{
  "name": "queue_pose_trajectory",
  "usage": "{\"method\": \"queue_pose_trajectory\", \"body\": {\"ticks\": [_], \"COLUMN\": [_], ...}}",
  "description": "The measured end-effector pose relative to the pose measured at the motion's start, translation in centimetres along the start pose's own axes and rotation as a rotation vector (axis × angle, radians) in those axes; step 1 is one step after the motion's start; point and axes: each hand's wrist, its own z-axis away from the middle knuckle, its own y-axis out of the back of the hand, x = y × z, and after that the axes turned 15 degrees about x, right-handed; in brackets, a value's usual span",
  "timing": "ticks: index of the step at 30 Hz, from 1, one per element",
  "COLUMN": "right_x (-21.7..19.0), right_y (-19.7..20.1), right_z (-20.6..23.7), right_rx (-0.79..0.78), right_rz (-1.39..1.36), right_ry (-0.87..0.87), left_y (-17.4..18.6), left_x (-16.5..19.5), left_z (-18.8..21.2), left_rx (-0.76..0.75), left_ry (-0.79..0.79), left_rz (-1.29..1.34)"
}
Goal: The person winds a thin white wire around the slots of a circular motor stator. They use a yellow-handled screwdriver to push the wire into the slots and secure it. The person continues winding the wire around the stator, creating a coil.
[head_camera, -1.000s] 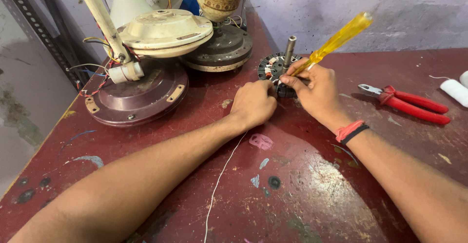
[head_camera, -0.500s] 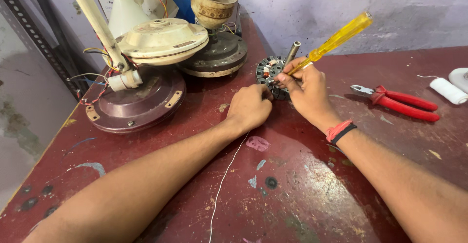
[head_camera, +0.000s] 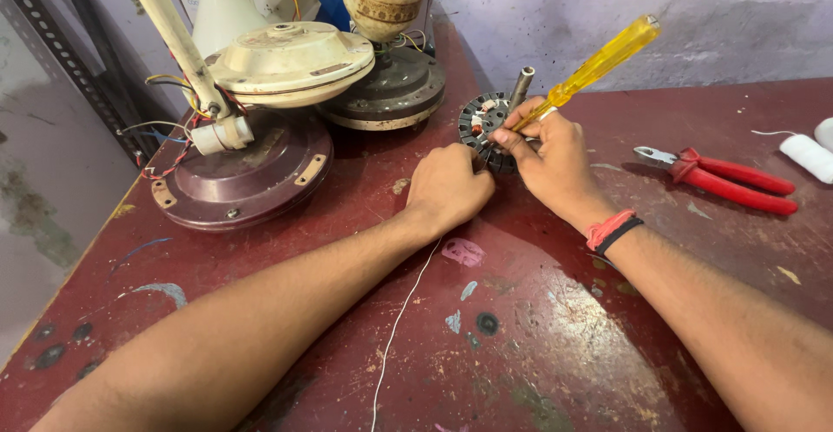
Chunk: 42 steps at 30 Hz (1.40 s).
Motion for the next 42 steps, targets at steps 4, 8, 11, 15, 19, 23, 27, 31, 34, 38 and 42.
{"method": "queue_pose_trajectory", "body": {"ticks": [4,8,11,15,19,23,27,31,34,38,42], "right_x": [0.1,0.3,0.4,0.5,0.5,0.6,0.7,0.8,0.9,0.8,0.5], "right_y": [0.1,0.1,0.3,0.1,0.1,0.1,0.1,0.1,0.0,0.0,0.1], "right_z": [0.0,-0.1,-0.1,-0.2,-0.3,-0.3,-0.4,-0.4,-0.2,-0.2,-0.1], "right_rx": [0.009,0.017,-0.007,0.027,0.026,0.024,0.031,0.016,0.010,0.016,0.008], "right_rz": [0.000,0.017,-0.015,-0.018,-0.039,-0.081,-0.150,-0.136,-0.112,-0.029,0.013], "right_ry": [0.006,-0.024,-0.105,-0.087,-0.132,-0.194,-0.229,-0.199,-0.158,-0.089,-0.054], "left_y": [-0.4,-1.5,-2.1,-2.6,-3.3,-4.0,-4.5,-5.0,-5.2,-5.7,-6.0], "left_x": [-0.2,-1.3,-2.1,-2.8,-3.2,-3.7,-3.7,-3.6,-3.8,-4.0,-4.2], "left_z": [0.0,-0.3,-0.8,-1.5,-2.2,-2.7,-3.0,-3.1,-3.1,-3.3,-3.5], "left_rx": [-0.022,0.229,0.100,-0.027,-0.047,-0.011,-0.029,-0.033,-0.048,-0.065,-0.058], "left_ry": [0.058,-0.286,-0.201,0.084,0.260,0.363,0.458,0.435,0.418,0.383,0.436], "left_rz": [0.037,0.211,0.510,0.970,1.199,1.271,1.136,1.141,1.136,1.142,1.135]}}
